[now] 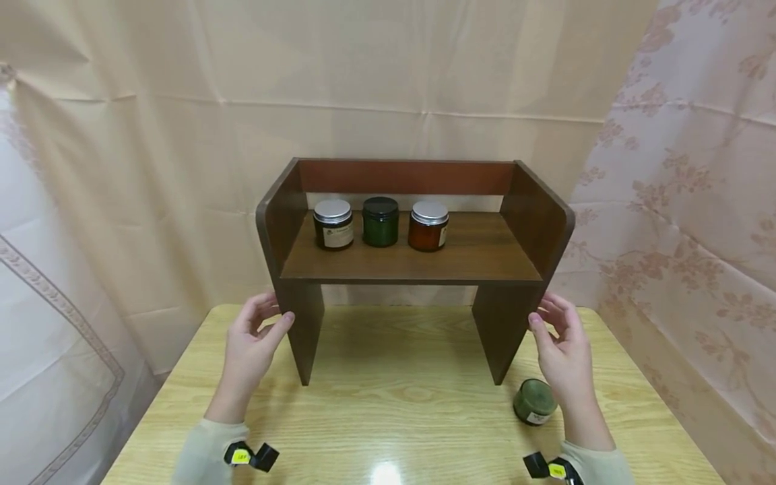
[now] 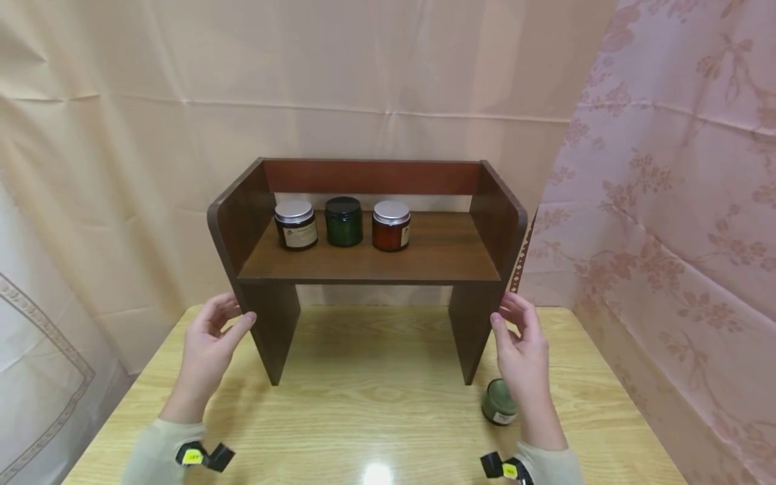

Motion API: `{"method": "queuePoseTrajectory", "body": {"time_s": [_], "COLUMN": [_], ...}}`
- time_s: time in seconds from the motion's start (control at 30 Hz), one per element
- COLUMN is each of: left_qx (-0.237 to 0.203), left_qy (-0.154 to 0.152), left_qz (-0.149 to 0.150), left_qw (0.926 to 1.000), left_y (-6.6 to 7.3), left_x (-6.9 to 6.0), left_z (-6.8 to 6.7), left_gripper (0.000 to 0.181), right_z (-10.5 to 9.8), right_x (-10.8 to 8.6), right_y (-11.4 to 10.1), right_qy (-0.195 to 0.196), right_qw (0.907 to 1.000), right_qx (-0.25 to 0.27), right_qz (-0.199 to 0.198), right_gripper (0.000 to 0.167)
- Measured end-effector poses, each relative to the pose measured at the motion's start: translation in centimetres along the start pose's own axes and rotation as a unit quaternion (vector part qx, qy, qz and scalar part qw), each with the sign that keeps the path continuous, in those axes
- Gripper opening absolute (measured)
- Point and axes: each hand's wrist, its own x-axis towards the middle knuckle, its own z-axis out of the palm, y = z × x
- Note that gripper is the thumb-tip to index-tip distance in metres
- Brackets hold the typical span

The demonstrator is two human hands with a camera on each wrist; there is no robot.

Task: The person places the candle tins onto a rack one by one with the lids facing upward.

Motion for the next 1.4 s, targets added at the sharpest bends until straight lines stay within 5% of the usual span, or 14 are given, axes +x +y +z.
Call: {"method": "queuePoseTrajectory", "body": {"time_s": [0.53,0.87,1.4], "left_qx": [0.012,0.001,-0.006], "left_qy": [-0.006,-0.001,-0.012], "left_qz": [-0.017,-0.012,-0.016], "left_qw": [0.9998,0.9999,0.9998], "left_y": [-0.2,-0.2,-0.2], "left_x": [0.1,-0.1,-0.2], "left_z": [-0.6,-0.5,-0.4], "left_gripper": [0.037,0.035,0.036], "right_z": [-2.5,-4.3,-5.9], "right_x": [1.7,0.9,-1.8], "right_y": [-0.7,0.0,2.6], "right_qy": [-0.118,-0.206,-0.244], "right_qw": [0.9846,0.9561,0.9205], "right_qx": [-0.086,-0.144,-0.231], "right_qz": [-0.096,-0.151,-0.199], "right_gripper": [0.053,0.062,0.076]}}
